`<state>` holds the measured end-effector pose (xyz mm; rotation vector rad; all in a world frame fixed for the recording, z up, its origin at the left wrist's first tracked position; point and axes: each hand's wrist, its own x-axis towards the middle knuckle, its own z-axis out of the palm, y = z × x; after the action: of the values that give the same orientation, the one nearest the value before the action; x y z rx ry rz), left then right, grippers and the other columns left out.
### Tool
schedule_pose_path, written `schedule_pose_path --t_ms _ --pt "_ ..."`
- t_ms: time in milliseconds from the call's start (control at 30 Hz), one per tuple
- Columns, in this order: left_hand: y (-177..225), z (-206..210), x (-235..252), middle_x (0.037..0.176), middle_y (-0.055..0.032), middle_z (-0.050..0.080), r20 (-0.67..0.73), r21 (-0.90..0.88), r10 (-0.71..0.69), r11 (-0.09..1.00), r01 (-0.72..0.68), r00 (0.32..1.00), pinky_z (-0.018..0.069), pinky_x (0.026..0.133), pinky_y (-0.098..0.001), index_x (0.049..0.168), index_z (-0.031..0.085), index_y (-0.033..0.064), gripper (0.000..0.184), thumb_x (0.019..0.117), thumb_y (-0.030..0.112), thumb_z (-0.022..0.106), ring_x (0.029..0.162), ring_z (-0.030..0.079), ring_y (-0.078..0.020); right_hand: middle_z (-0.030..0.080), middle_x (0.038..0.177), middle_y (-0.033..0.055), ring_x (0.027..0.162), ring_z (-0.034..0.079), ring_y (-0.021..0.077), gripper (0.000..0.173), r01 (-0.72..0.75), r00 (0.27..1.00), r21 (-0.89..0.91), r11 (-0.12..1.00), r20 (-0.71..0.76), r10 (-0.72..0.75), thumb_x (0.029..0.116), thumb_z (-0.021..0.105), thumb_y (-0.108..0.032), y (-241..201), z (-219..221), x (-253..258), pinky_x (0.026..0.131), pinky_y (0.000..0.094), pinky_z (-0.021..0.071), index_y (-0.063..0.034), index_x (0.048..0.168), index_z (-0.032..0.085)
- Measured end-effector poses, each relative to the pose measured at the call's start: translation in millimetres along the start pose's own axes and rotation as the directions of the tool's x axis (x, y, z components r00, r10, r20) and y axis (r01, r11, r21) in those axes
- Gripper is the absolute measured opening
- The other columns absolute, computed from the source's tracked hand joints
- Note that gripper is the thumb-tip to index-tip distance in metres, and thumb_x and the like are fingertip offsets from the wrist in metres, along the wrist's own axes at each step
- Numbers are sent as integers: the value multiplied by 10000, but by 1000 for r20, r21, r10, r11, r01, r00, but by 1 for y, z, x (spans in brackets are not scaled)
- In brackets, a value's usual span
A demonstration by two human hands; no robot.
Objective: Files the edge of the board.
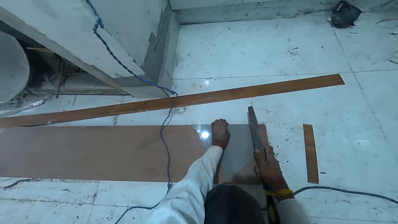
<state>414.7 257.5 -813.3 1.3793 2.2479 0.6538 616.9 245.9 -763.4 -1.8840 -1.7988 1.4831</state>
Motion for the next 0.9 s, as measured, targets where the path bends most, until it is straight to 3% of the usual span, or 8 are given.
schedule_pose_path --t_ms 200,367,433,567,700,767,833,900 --pt "3 -28 24 1239 -187 671 304 117 -129 988 98 944 431 1031 -543 1153 678 -19 266 1075 173 511 1236 586 -361 654 996 142 570 607 225 443 -71 995 -6 997 75 71 1102 437 -272 -25 23 -17 561 416 556 -106 1511 390" --pt "-7 -12 9 1178 -227 694 103 67 -16 998 9 995 441 1030 -547 1097 703 -61 326 1086 203 512 1171 619 -409 706 894 89 588 628 204 429 16 1000 -14 1000 -14 -16 1090 440 -214 -23 5 -30 576 410 552 -25 1475 418" --pt "-10 -5 8 1115 -237 702 33 76 32 997 -34 999 460 1004 -553 1050 706 -72 316 1078 186 525 1119 638 -420 679 913 123 682 657 253 465 44 998 -29 999 -46 -45 1076 469 -231 -19 -6 -31 654 463 567 -24 1490 413" --pt "-11 -7 7 1116 -229 694 87 50 2 999 -6 996 447 1038 -530 1058 696 -69 306 1079 172 509 1131 629 -408 687 1054 227 865 687 351 584 -20 998 -76 997 -67 15 1046 569 -286 -23 -16 -28 805 551 545 -69 1553 375" --pt "-12 -2 9 1076 -246 702 67 15 55 998 -56 996 480 1001 -527 1030 699 -86 257 1050 121 548 1088 651 -422 672 1070 222 831 679 337 541 -77 996 -58 995 -58 74 1065 534 -244 -35 -23 -17 767 534 552 -59 1546 371" --pt "-11 -5 9 1138 -255 695 130 -3 33 999 -33 991 460 1050 -525 1086 702 -88 243 1035 90 546 1149 634 -427 657 1016 219 722 663 316 531 -65 996 -51 997 -62 62 1066 529 -234 -34 -19 -11 663 514 563 -35 1531 367" --pt "-14 -7 9 1159 -248 689 178 0 34 999 -34 984 451 1059 -521 1104 698 -80 238 1038 88 543 1161 627 -420 652 1094 266 797 677 367 569 -68 995 -68 995 -75 63 1046 583 -248 -33 -11 -4 719 568 554 -15 1523 381" --pt "-17 -4 10 1106 -240 704 137 5 87 996 -88 987 482 1015 -525 1063 711 -72 210 1021 78 571 1102 653 -413 642 1184 306 1005 661 445 609 -62 990 -89 994 -130 50 986 683 -243 -39 -4 7 869 632 505 23 1477 440"
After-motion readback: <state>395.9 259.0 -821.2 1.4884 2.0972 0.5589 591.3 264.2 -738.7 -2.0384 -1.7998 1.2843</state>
